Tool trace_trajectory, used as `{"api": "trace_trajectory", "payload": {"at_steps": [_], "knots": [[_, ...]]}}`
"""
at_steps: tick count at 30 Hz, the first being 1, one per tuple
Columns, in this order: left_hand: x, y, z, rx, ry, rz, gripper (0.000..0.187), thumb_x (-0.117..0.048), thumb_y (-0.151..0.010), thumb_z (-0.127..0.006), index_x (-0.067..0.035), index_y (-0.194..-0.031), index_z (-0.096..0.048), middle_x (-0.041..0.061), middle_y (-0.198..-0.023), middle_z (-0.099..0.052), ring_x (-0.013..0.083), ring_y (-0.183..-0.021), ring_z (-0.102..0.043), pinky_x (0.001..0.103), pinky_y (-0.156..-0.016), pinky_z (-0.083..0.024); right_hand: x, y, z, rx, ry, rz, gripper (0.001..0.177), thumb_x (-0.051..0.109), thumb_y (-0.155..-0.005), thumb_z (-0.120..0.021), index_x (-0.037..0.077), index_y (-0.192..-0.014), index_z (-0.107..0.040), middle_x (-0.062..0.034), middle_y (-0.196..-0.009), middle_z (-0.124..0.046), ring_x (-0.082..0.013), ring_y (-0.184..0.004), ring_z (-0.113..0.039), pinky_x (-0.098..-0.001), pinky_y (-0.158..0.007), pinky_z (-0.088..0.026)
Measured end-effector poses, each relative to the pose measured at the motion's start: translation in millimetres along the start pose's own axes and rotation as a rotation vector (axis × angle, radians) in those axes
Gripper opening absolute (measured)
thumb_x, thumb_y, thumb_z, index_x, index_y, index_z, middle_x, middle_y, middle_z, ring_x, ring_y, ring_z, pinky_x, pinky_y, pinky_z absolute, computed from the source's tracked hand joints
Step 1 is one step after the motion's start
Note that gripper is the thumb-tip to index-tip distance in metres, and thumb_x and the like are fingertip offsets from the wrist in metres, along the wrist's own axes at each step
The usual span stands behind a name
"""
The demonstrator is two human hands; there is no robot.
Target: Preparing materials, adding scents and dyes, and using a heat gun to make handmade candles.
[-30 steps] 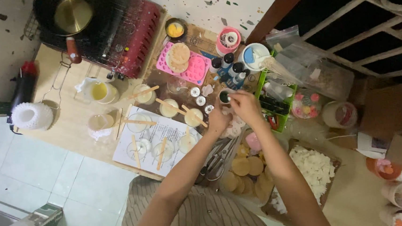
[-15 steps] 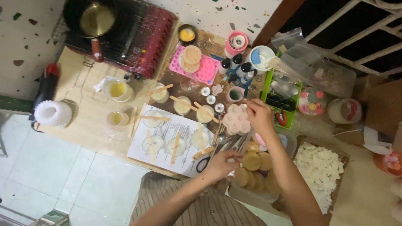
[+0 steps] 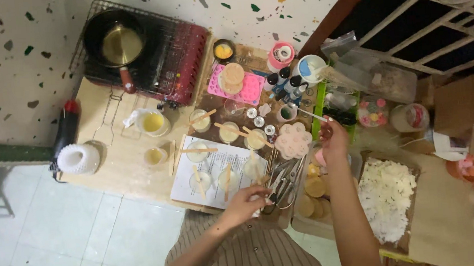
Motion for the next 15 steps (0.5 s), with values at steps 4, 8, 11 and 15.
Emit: {"api": "trace_trajectory", "payload": {"at_steps": [4,8,11,15], "knots": [[12.6,-11.6,24.8,-0.036,-0.043,-0.252,0.032,-0.019,-0.09,-0.07,-0.001,-0.116,-0.073,0.003,-0.104,-0.077,0.0091,-0.095,-0.072,0.024,-0.082,-0.055,3.6,16.1,-11.0,0.005,-0.009,0.049,0.023,0.02,-0.101,-0.062,0.009,-0.118,-0.073,0.0014,-0.083,-0.072,-0.0088,-0.062,-0.062,-0.0229,-0.053,-0.046],[-0.8,-7.4,33.8,-0.023,0.426,-0.062,0.038,-0.021,-0.094,-0.058,-0.001,-0.126,-0.065,0.007,-0.105,-0.072,0.0157,-0.093,-0.067,0.029,-0.074,-0.056,-15.6,15.6,-11.8,-0.041,0.361,0.327,0.018,0.017,-0.102,-0.068,0.006,-0.115,-0.075,-0.0004,-0.082,-0.07,-0.0114,-0.06,-0.06,-0.026,-0.053,-0.046],[-3.2,-27.0,39.1,0.01,0.852,-0.098,0.046,-0.01,-0.088,-0.048,0.001,-0.132,-0.054,0.009,-0.111,-0.068,0.0194,-0.101,-0.066,0.031,-0.082,-0.059,-22.6,8.9,1.6,-0.06,0.253,0.305,0.012,0.012,-0.098,-0.067,0.008,-0.108,-0.072,-0.0025,-0.079,-0.07,-0.0142,-0.059,-0.06,-0.0279,-0.05,-0.045],[-34.6,-56.3,38.5,-0.172,0.865,-0.184,0.05,0.007,-0.081,-0.055,-0.006,-0.129,-0.054,0.007,-0.109,-0.067,0.0176,-0.098,-0.07,0.027,-0.081,-0.06,-2.6,56.4,4.5,-0.026,-0.427,-0.125,0.013,0.014,-0.097,-0.063,0.009,-0.107,-0.068,-0.0021,-0.084,-0.07,-0.0128,-0.069,-0.065,-0.027,-0.055,-0.051]]}}
Point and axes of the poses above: each hand's wrist, its own y-axis away from the middle knuckle, its own z-axis out of the back of the hand, x = y × z, the point moved 4 cm from there along -y, towards the middle knuckle
